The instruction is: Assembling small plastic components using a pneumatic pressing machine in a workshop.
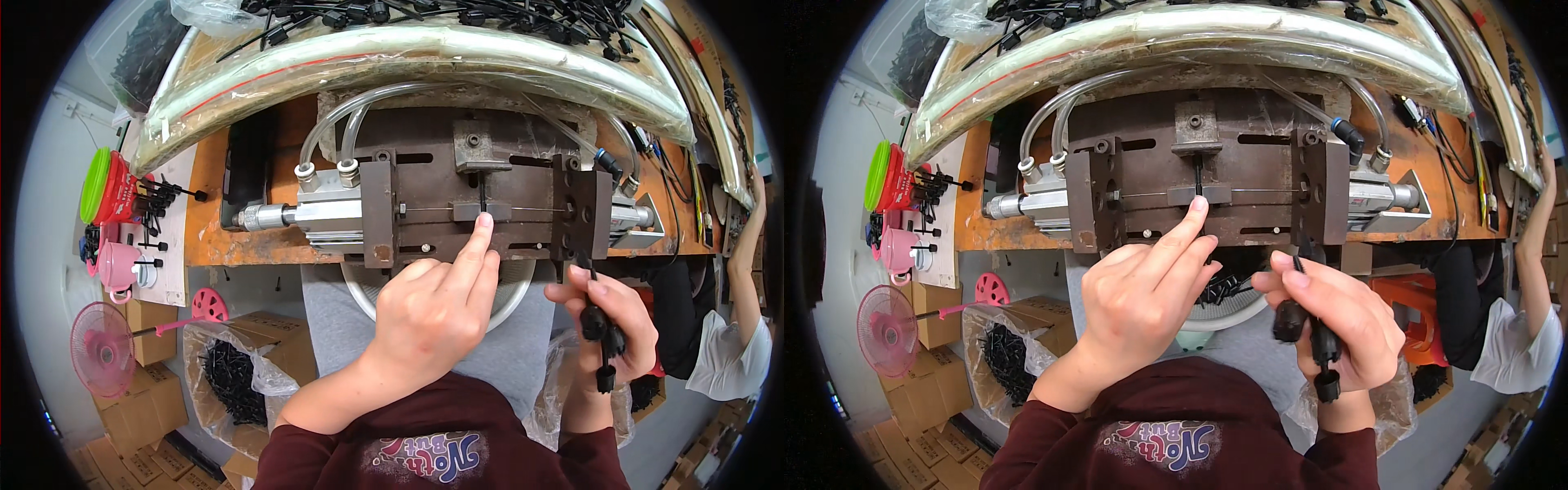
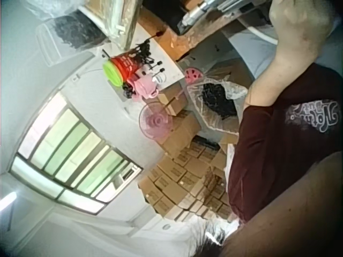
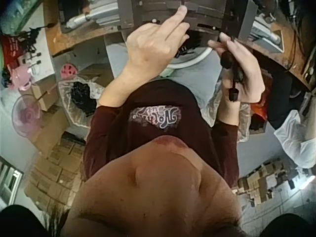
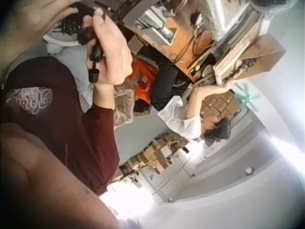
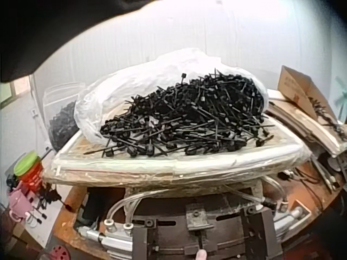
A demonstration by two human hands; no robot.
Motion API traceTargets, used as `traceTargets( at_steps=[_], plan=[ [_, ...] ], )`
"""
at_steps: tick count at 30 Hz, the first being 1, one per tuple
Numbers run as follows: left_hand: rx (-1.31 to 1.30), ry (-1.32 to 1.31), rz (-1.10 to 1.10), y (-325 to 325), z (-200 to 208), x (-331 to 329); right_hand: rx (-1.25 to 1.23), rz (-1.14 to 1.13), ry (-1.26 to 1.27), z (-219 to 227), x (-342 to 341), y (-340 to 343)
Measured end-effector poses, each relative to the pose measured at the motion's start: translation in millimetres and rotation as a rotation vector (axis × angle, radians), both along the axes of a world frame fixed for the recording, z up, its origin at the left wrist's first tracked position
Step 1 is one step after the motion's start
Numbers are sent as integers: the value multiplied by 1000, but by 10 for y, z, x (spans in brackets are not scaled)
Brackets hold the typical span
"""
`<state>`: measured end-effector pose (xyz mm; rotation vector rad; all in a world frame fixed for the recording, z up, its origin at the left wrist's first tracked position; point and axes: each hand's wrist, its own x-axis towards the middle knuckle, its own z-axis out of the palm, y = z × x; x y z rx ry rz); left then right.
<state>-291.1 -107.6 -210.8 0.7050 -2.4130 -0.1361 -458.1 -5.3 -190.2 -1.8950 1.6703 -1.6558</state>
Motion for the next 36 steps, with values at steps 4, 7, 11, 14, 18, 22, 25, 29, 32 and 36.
traceTargets(
  at_steps=[4, 7, 11, 14, 18, 22, 25, 29, 32, 36],
  plan=[
    [142, 77, -63, -8, 50, 18, -30, -51, 142, 43, -14, 24],
    [628, 376, -253, 21, 191, 98, -51, -63, 265, -18, 16, 4],
    [748, 546, -351, 88, 262, 121, -56, 18, 391, -32, 117, -80],
    [615, 522, -284, 104, 259, 157, -59, 0, 386, -34, 108, -122],
    [467, 398, -150, 131, 171, 167, -104, -188, 311, -63, 36, -41],
    [339, 252, -118, 102, -36, 68, -53, -257, 245, -33, 46, 17],
    [83, 74, -28, 79, -6, 25, -25, -285, 289, -41, 60, 28],
    [-73, -61, 32, 79, 45, -18, -16, -313, 275, -36, 62, 3],
    [-77, -110, 17, 42, 87, -33, -3, -321, 276, -39, 63, 13],
    [-40, -66, -5, 14, 85, -37, 8, -339, 290, -38, 71, 16]
  ],
)
